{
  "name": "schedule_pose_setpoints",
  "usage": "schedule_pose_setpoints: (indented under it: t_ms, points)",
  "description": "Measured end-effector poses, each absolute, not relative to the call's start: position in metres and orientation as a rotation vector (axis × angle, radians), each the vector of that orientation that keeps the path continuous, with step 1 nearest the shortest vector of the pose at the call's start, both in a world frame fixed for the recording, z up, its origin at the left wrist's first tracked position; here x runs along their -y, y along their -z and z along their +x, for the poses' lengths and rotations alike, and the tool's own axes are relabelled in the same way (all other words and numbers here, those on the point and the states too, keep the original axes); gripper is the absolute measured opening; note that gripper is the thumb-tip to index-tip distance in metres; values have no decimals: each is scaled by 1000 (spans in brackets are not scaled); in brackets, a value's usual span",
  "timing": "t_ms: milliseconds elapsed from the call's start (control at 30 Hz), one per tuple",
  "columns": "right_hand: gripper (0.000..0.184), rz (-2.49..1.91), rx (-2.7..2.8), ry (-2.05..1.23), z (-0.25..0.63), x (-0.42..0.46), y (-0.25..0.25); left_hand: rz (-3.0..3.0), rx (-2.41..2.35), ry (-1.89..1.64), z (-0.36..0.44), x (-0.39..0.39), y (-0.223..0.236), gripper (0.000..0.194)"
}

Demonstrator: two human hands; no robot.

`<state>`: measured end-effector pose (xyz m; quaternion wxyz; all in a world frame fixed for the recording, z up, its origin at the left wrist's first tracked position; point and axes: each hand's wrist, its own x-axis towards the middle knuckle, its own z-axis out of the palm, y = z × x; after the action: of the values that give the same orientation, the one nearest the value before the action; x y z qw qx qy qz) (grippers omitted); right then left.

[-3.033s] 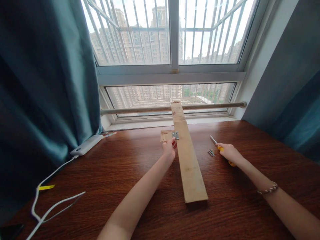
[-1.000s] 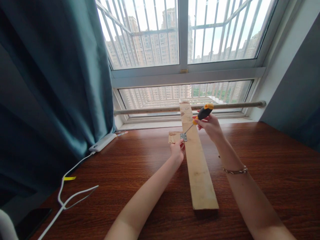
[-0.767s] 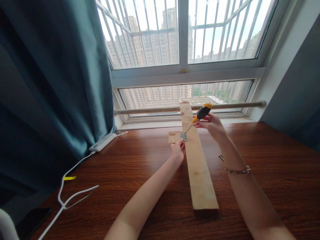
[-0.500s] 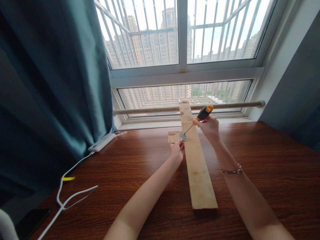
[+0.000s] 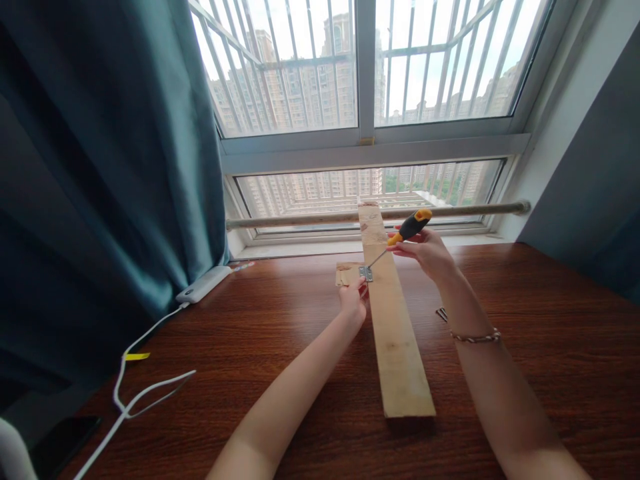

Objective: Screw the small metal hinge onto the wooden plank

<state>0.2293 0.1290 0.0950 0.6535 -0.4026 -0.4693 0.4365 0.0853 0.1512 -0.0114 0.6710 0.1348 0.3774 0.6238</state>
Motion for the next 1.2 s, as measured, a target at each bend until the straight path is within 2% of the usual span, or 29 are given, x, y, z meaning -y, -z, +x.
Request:
schedule_pose_setpoints:
  t_ms: [167, 400, 467, 600, 767, 900, 1000, 1100, 1200]
  points:
    - [36, -1078, 1187, -853, 228, -129, -95, 292, -865, -1412, 86, -152, 13, 17]
    - [36, -1437, 1139, -161, 219, -138, -81, 301, -858, -1416, 86, -152, 12, 15]
    - [37, -1426, 1074, -68, 216, -138, -81, 297, -858, -1415, 86, -151, 12, 15]
    - [37, -1283, 908, -157, 217, -130, -92, 300, -860, -1412, 85, -151, 13, 16]
    - [36, -803, 723, -422, 238, -103, -121, 302, -854, -1408, 85, -153, 16, 17]
    - [32, -646, 676, -462, 269, -82, -130, 302, -852, -1416, 85, -154, 17, 18]
    - [30, -842, 764, -467, 301, -78, -108, 304, -846, -1409, 85, -154, 16, 18]
    - [33, -1288, 1035, -551, 337, -84, -61, 295, -844, -1409, 84, -152, 13, 19]
    - [42, -1763, 1227, -335, 370, -94, -6, 290, -844, -1411, 84, -151, 12, 18]
